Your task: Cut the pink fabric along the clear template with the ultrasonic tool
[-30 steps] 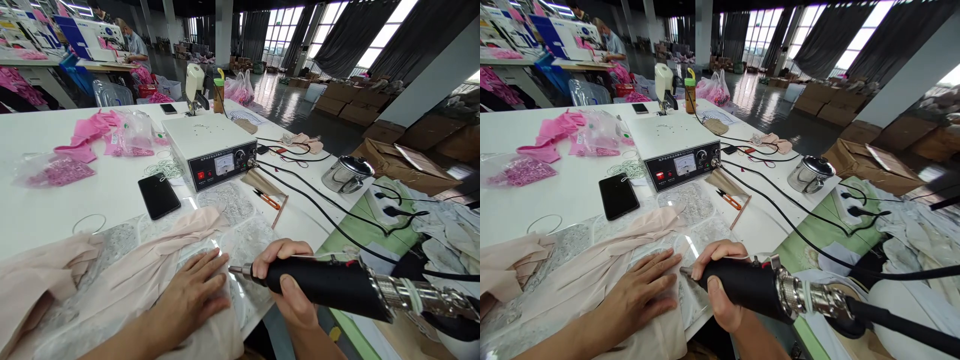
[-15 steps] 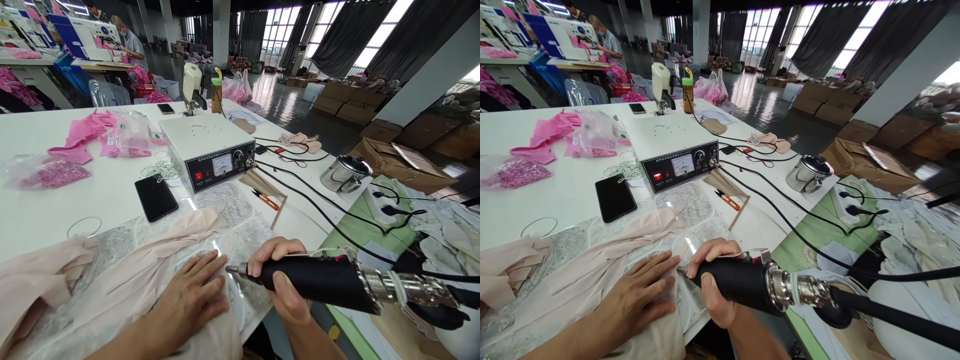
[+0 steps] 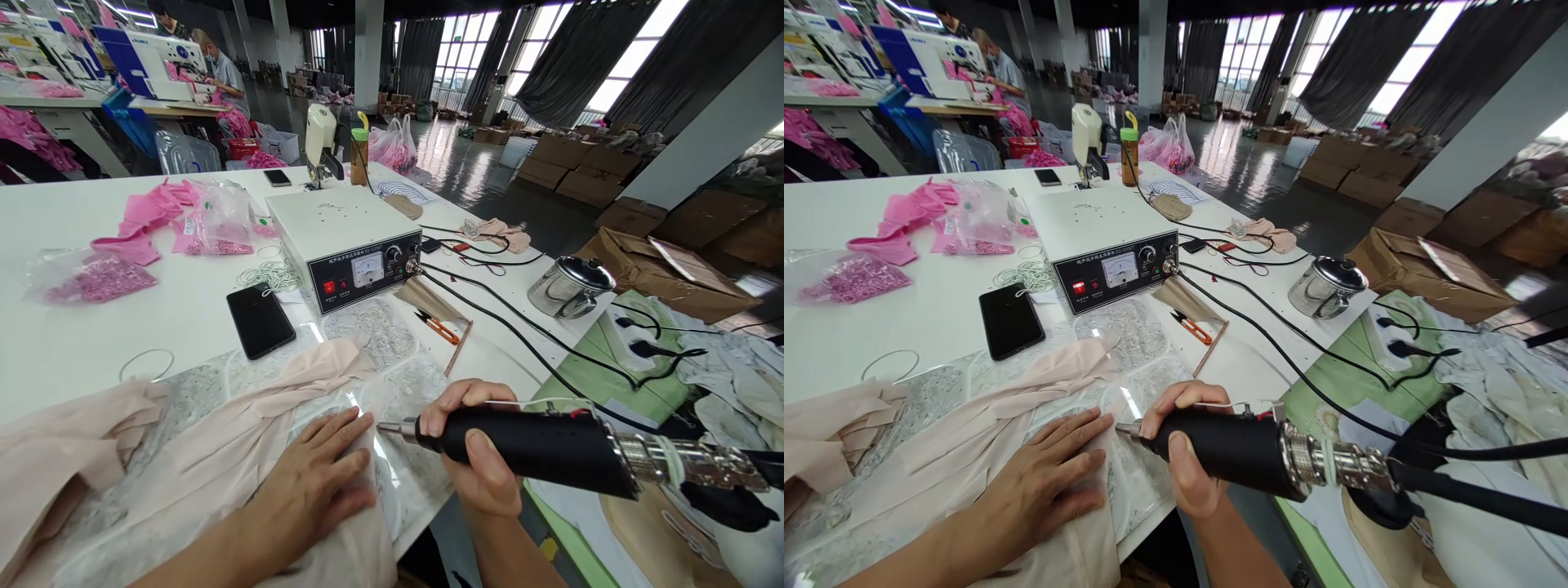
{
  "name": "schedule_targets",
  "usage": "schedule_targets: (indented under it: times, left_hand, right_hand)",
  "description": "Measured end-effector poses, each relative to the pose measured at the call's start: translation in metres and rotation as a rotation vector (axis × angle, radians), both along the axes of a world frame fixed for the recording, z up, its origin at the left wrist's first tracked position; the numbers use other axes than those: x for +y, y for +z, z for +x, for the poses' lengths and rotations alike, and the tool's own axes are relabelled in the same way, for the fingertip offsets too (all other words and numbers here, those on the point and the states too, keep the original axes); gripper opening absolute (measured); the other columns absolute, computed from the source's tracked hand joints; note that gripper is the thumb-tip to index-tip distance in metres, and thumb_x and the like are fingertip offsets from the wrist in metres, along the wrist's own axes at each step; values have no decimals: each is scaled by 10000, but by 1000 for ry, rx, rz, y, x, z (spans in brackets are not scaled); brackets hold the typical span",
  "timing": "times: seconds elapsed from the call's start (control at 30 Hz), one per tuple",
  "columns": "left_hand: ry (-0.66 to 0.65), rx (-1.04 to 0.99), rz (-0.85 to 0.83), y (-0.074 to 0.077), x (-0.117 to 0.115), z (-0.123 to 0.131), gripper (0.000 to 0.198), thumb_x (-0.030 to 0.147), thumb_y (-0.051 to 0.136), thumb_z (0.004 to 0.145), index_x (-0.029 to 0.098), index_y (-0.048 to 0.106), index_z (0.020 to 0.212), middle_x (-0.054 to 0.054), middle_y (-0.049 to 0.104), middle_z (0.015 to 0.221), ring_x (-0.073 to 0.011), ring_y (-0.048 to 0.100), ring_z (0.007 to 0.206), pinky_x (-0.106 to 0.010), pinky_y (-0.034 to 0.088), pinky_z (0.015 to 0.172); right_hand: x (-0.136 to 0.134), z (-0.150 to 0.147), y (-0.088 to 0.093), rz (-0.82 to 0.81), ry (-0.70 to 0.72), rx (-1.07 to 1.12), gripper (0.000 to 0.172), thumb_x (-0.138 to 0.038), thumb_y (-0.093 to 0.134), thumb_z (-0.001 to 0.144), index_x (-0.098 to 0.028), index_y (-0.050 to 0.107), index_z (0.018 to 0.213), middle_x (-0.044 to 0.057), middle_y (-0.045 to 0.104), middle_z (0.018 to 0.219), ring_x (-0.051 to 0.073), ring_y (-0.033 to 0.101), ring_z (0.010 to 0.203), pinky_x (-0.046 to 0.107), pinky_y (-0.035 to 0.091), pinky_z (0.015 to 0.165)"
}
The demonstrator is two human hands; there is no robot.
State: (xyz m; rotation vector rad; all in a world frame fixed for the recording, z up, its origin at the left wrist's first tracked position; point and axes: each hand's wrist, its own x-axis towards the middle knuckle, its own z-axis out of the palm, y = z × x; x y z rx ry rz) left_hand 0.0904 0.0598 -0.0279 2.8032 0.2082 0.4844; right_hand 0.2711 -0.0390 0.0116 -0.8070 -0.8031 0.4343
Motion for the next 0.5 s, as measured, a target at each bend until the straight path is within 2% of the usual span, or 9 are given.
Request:
schedule_targets:
  times: [0.23,0.5]
  left_hand:
    - [-11,32,16,-1,1,-1,244,310,725,853,191,591,1018,-117,505,1432,-331,457,1329,-482,460,1034]
    - [10,8,-3,-1,-1,1,255,328,748,831,185,601,983,-122,540,1398,-335,487,1303,-489,451,1035]
  right_hand:
    - [4,-1,-3,-15,9,-25,150,-353,570,867,-249,512,959,-12,536,848,117,575,576,311,497,544]
    - [3,-2,-8,-15,36,-37,125,-327,577,859,-245,519,933,-6,547,840,124,578,586,322,500,556]
